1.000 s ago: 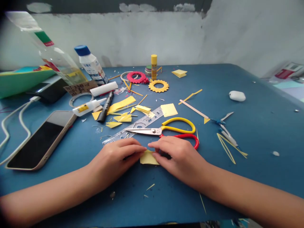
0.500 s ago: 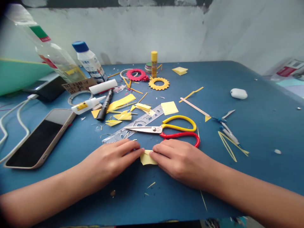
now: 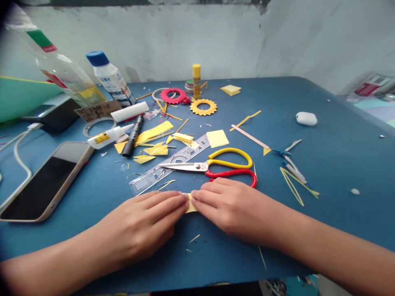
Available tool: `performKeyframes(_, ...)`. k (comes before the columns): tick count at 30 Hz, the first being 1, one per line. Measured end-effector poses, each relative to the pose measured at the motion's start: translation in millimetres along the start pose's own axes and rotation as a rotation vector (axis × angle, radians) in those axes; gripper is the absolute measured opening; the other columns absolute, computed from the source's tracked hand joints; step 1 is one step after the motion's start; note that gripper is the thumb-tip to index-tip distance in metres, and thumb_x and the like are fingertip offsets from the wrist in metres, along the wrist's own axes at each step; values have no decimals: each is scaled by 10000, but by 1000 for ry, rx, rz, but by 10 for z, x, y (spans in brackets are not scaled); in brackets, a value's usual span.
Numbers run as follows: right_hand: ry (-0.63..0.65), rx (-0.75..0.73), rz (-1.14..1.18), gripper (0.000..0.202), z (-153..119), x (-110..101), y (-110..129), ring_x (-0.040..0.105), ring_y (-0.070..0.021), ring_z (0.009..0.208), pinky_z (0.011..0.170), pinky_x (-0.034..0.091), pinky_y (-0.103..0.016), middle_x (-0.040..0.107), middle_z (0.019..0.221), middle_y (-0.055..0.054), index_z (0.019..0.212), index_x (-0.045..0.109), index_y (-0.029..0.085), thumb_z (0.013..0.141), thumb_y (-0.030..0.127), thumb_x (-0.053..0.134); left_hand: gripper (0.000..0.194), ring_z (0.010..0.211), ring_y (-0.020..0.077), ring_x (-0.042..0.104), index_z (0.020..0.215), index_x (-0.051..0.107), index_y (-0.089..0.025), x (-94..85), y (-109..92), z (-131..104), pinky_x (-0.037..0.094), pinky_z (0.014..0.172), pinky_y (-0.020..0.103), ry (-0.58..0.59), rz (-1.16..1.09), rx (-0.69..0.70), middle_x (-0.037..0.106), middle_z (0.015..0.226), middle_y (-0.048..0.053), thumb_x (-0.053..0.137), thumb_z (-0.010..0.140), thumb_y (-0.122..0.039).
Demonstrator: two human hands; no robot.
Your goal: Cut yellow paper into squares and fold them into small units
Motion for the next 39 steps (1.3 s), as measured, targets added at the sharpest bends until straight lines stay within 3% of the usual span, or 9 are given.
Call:
performKeyframes(5,25,116,187,242,-9,-43,-187,645,-208,923,839,519,-354,715,986,-89,1088,656,148,919,169,485,237,871,195,618,1024,594,-133,54,12,30,531,738,305,43,-83,-4,650,946,103,372,956,-179)
performKeyframes(10,-34,282,306,167,30,-24,-365,642,-178,836,752,528,-300,683,929,-88,953,685,154,888,190,536,256,698,188,595,1000,612,-138,23,18,38,500,584,306,46,-80,-19,649,863,65,361,954,-153)
performKeyframes(14,-118,554,537,104,-13,7,-580,619,-125,654,597,507,-232,666,743,-16,821,657,171,859,194,562,224,566,159,565,932,635,-163,-83,84,37,409,451,267,-41,-60,-83,641,762,27,411,923,-145)
performKeyframes(17,-197,715,709,131,-101,11,-698,614,-111,609,535,499,-203,657,714,11,957,636,191,839,201,577,185,571,111,587,914,638,-189,-178,223,18,410,461,208,-145,-136,-197,666,780,2,459,900,-146)
performKeyframes(20,-194,686,722,169,-104,-21,-687,639,-125,657,566,516,-219,687,769,-6,971,655,197,832,175,562,149,563,73,593,895,640,-203,-172,408,-11,437,499,161,-183,-291,-310,689,784,-20,505,874,-146)
performKeyframes(23,-98,618,698,168,-85,7,-632,671,-143,745,635,538,-238,724,854,-23,904,693,196,829,149,551,145,608,85,618,884,647,-192,-92,499,-10,473,555,168,-127,-377,-302,695,775,-8,508,872,-153)
performKeyframes(29,-30,356,578,200,-6,-7,-432,682,-143,818,763,530,-249,735,895,-47,971,698,156,842,103,554,162,827,139,639,972,652,-202,28,435,4,507,725,236,30,-340,-183,692,927,34,512,890,-198)
performKeyframes(35,-3,258,447,184,-15,25,-382,656,-148,840,756,529,-253,701,959,-69,963,700,166,892,139,533,215,743,118,640,925,672,-224,-49,325,6,474,601,209,-1,-185,-121,698,901,14,462,943,-262)
performKeyframes(39,-2,230,358,203,-9,17,-362,654,-159,835,749,538,-271,691,959,-82,967,691,159,917,153,494,238,749,130,639,935,658,-194,-33,320,-11,488,634,225,2,-184,-114,687,924,35,425,954,-235)
Point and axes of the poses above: each hand's wrist, its own z-axis towards the middle knuckle, its own x-axis out of the palm, y = z × x, the point moved 10 cm from there along z, towards the middle knuckle
